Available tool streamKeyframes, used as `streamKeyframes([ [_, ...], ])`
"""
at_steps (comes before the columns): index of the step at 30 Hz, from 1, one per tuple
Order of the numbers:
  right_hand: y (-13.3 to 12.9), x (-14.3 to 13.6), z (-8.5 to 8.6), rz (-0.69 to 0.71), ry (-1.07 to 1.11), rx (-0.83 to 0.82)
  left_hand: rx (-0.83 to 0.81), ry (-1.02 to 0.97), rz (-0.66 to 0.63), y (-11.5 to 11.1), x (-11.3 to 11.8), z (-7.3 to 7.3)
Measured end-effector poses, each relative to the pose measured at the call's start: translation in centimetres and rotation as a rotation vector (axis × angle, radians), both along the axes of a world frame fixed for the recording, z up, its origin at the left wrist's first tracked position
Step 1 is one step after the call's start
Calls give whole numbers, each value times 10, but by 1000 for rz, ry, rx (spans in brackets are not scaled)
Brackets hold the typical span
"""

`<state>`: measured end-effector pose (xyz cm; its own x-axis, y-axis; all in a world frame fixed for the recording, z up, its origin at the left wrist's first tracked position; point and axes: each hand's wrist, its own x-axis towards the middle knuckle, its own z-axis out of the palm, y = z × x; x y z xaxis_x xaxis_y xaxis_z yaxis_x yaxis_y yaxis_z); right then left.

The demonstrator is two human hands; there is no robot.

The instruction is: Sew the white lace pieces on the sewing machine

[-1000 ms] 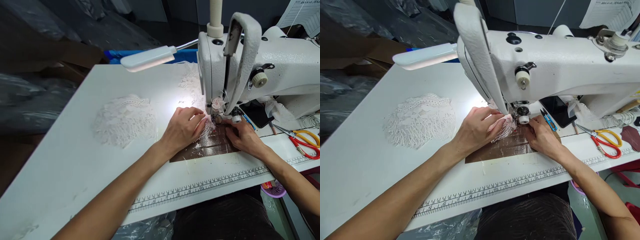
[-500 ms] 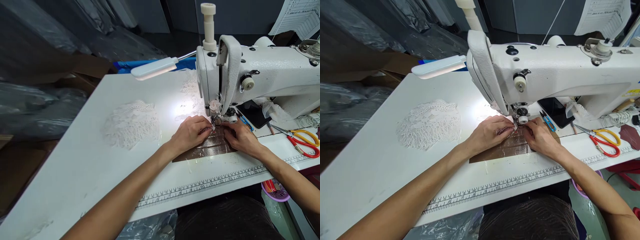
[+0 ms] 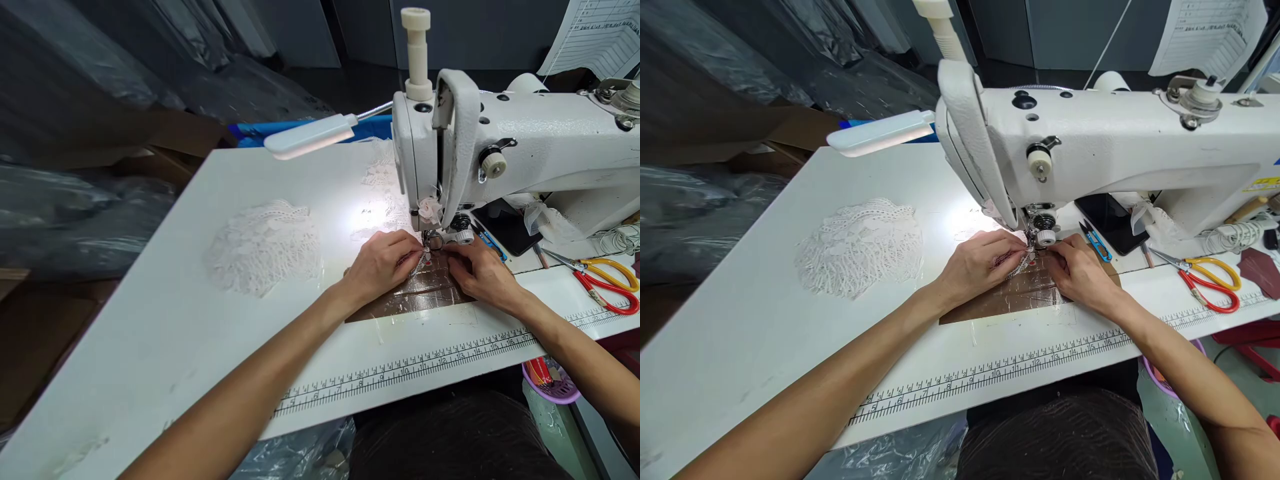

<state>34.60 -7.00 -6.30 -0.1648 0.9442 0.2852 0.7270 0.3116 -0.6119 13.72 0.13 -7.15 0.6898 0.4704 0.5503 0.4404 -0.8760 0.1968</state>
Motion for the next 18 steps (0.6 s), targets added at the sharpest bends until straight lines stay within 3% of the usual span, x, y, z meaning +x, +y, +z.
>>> streamKeyframes([
  [10,0,0,1,40,8,-3,224,144,15,0,1,-3],
  [18,3,5,0,67,-33,35,284,214,-101,0,-6,2],
])
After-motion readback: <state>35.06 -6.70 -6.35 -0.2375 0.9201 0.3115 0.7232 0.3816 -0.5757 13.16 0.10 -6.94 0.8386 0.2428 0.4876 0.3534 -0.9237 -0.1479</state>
